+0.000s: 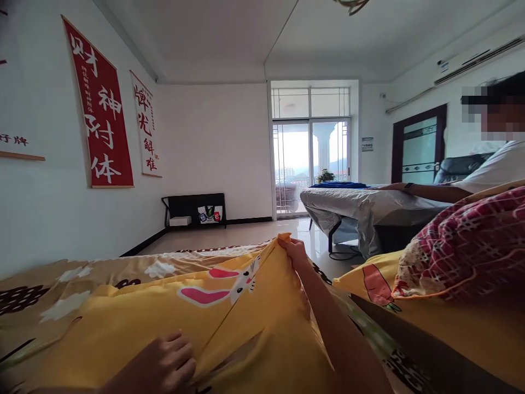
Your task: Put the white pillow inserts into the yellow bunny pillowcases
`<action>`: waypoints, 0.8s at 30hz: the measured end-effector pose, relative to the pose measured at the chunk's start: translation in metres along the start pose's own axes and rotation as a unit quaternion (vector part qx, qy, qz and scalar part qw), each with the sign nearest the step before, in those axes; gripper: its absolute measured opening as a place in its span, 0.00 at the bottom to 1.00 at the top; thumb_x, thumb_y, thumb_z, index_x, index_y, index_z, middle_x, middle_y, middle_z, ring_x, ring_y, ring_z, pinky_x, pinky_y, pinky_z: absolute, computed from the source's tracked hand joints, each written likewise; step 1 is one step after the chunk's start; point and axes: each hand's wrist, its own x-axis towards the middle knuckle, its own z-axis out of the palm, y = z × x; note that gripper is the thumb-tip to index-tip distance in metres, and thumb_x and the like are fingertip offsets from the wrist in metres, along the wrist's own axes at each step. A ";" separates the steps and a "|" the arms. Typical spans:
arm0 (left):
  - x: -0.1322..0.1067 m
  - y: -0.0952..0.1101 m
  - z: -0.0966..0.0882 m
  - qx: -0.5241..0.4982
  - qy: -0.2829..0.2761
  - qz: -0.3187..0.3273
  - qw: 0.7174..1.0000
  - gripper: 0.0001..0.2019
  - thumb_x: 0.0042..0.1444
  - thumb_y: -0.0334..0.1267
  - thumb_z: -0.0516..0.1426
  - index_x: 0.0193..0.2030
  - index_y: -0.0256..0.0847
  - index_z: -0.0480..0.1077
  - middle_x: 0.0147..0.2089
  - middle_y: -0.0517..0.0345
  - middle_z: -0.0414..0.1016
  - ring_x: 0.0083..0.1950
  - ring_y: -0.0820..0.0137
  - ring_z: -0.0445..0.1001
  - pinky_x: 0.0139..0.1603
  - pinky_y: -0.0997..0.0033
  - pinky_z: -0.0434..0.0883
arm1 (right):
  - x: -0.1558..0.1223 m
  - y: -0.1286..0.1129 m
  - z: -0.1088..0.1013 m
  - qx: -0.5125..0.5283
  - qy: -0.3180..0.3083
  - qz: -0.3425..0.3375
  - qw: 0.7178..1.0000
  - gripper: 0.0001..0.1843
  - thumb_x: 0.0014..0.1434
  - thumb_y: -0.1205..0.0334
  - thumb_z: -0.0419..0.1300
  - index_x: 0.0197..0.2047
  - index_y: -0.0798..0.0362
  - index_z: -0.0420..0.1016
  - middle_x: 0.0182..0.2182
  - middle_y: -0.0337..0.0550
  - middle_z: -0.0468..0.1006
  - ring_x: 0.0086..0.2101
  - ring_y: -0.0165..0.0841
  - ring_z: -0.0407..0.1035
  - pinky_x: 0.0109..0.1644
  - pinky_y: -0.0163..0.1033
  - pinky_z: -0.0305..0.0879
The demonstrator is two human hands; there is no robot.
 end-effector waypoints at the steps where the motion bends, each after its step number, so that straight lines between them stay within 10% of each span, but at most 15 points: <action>1: -0.001 0.003 -0.006 0.004 -0.018 0.006 1.000 0.09 0.52 0.26 0.57 0.26 0.41 0.62 0.25 0.62 0.69 0.25 0.70 0.62 0.27 0.66 0.53 | -0.003 -0.005 0.004 0.003 -0.008 -0.002 1.000 0.24 0.28 0.46 0.70 0.22 0.56 0.72 0.18 0.40 0.72 0.22 0.32 0.64 0.26 0.38 0.60; 7: 0.048 -0.020 -0.067 -0.170 -0.125 -0.053 0.976 0.16 0.59 0.43 0.57 0.22 0.40 0.63 0.23 0.65 0.68 0.26 0.74 0.66 0.30 0.72 0.59 | -0.030 -0.069 0.025 0.000 -0.074 -0.069 0.995 0.24 0.36 0.43 0.69 0.24 0.56 0.71 0.21 0.37 0.71 0.24 0.29 0.62 0.27 0.35 0.59; 12: 0.153 -0.085 -0.099 -0.193 0.125 -0.312 0.922 0.14 0.60 0.44 0.51 0.45 0.36 0.67 0.44 0.48 0.73 0.46 0.63 0.70 0.45 0.64 0.66 | -0.055 -0.137 0.044 0.002 -0.151 -0.131 0.980 0.24 0.38 0.43 0.68 0.28 0.56 0.73 0.24 0.38 0.73 0.27 0.30 0.65 0.29 0.35 0.62; 18: 0.230 -0.108 -0.114 -0.552 0.014 -0.302 0.777 0.21 0.50 0.55 0.58 0.38 0.38 0.72 0.39 0.53 0.77 0.36 0.64 0.75 0.36 0.68 0.70 | -0.067 -0.198 0.048 0.013 -0.149 -0.234 0.961 0.20 0.42 0.47 0.68 0.26 0.56 0.71 0.23 0.37 0.70 0.26 0.29 0.63 0.28 0.35 0.61; 24: 0.248 -0.107 -0.131 -0.449 0.201 -0.343 0.800 0.13 0.53 0.46 0.56 0.31 0.36 0.71 0.32 0.57 0.74 0.34 0.68 0.71 0.36 0.69 0.68 | -0.099 -0.213 0.021 -0.181 -0.110 -0.289 0.934 0.22 0.54 0.46 0.60 0.46 0.53 0.72 0.33 0.42 0.77 0.32 0.34 0.69 0.34 0.38 0.64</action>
